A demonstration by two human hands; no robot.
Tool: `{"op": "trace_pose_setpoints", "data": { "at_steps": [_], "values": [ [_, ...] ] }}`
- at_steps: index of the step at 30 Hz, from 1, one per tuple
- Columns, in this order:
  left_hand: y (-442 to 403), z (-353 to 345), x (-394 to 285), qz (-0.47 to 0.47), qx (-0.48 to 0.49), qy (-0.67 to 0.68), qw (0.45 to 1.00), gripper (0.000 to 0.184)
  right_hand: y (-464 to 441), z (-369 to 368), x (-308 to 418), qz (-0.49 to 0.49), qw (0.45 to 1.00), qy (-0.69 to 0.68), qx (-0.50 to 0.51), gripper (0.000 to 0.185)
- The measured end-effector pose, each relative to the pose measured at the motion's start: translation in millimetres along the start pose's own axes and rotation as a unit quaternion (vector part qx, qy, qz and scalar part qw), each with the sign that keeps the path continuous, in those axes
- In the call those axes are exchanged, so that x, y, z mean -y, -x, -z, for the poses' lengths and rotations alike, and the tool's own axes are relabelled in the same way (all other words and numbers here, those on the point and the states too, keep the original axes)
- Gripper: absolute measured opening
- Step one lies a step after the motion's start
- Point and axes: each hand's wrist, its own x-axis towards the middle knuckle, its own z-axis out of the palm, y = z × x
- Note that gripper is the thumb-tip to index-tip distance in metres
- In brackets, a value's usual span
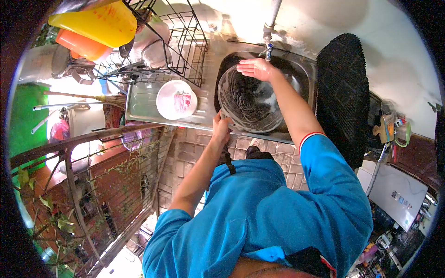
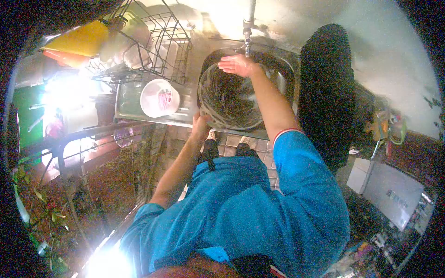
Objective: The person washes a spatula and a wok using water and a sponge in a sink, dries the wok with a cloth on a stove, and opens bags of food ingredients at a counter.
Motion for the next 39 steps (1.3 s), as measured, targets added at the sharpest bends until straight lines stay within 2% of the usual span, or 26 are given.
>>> {"op": "trace_pose_setpoints", "data": {
  "at_steps": [1, 3, 4, 5, 8, 9, 11, 12, 13, 16, 17, 19, 20, 21, 22, 23, 24, 28, 30, 31, 33, 34, 36, 37, 38, 39],
  "values": [
    [-1, 2, 3, -0.003, 0.005, 0.003, 1.000, 0.053, -3, 0, -2, -0.002, 1.000, 0.001, -0.001, 0.038],
    [1, 4, 5, 0.002, 0.002, -0.008, 1.000, 0.052, -5, -6, -5, 0.112, 0.969, -0.063, -0.209, 0.040],
    [2, 2, 3, 0.006, 0.002, -0.021, 1.000, 0.052, -1, -10, -5, 0.143, 0.960, -0.061, -0.235, 0.040],
    [3, 1, 0, 0.006, 0.002, -0.022, 1.000, 0.052, 2, -13, -4, 0.143, 0.960, -0.062, -0.235, 0.040],
    [5, -4, -4, 0.023, -0.004, -0.028, 0.999, 0.051, 1, 0, -6, -0.008, 0.998, 0.020, 0.066, 0.037],
    [7, -5, -7, 0.017, 0.007, -0.038, 0.999, 0.051, -1, 1, -7, -0.010, 0.998, 0.021, 0.065, 0.037],
    [8, -5, -7, 0.010, 0.014, -0.047, 0.999, 0.051, -5, 0, -10, 0.103, 0.978, 0.001, -0.183, 0.039],
    [6, -6, -8, 0.001, 0.013, -0.052, 0.999, 0.051, -7, 1, -12, 0.183, 0.955, -0.070, -0.225, 0.039],
    [5, -6, -9, -0.009, 0.013, -0.058, 0.998, 0.051, -8, 4, -12, 0.183, 0.955, -0.070, -0.224, 0.039],
    [7, -7, -12, -0.043, 0.010, -0.101, 0.994, 0.051, -2, 5, -8, 0.082, 0.996, -0.007, -0.036, 0.036],
    [7, -5, -11, -0.043, 0.009, -0.099, 0.994, 0.051, -3, 4, -8, 0.080, 0.996, -0.006, -0.037, 0.036],
    [3, 2, -8, -0.072, 0.005, -0.168, 0.983, 0.051, -24, 24, -14, 0.133, 0.923, 0.235, -0.273, 0.032],
    [2, 4, -5, -0.073, 0.004, -0.167, 0.983, 0.051, -39, 50, -26, 0.201, 0.883, 0.271, -0.326, 0.029],
    [1, 2, -5, -0.107, 0.004, -0.161, 0.981, 0.052, -38, 56, -23, 0.202, 0.883, 0.272, -0.324, 0.029],
    [2, 2, -5, -0.140, 0.004, -0.155, 0.978, 0.053, -36, 63, -20, 0.170, 0.798, 0.485, -0.315, 0.028],
    [2, 3, -6, -0.141, 0.003, -0.154, 0.978, 0.053, -37, 68, -19, 0.128, 0.670, 0.672, -0.290, 0.028],
    [9, -3, -15, -0.146, -0.019, -0.192, 0.970, 0.054, -25, 54, -11, 0.091, 0.619, 0.741, -0.243, 0.026],
    [8, 2, -14, -0.185, -0.052, -0.233, 0.953, 0.057, -7, 29, -8, 0.167, 0.629, 0.656, -0.383, 0.023],
    [9, 5, -11, -0.191, -0.059, -0.228, 0.953, 0.057, -6, 29, -2, 0.033, 0.512, 0.836, -0.193, 0.022],
    [9, 4, -11, -0.198, -0.065, -0.222, 0.953, 0.058, -3, 29, 0, 0.033, 0.512, 0.836, -0.194, 0.022],
    [9, 5, -9, -0.201, -0.059, -0.204, 0.956, 0.058, 2, 29, 6, -0.158, 0.614, 0.766, -0.104, 0.022],
    [9, 6, -9, -0.204, -0.055, -0.188, 0.959, 0.059, -6, 47, -1, -0.158, 0.613, 0.767, -0.103, 0.022],
    [10, 4, -8, -0.217, -0.052, -0.169, 0.960, 0.060, -19, 68, -9, 0.202, 0.506, 0.813, -0.206, 0.022],
    [10, 3, -8, -0.229, -0.048, -0.150, 0.960, 0.060, -23, 73, -7, 0.202, 0.505, 0.813, -0.206, 0.022],
    [9, 5, -5, -0.228, -0.048, -0.151, 0.961, 0.060, -26, 78, -5, 0.110, 0.604, 0.772, -0.163, 0.022],
    [6, 10, 0, -0.231, -0.048, -0.143, 0.961, 0.061, -21, 77, -4, 0.064, 0.650, 0.744, -0.139, 0.022]
  ]
}}
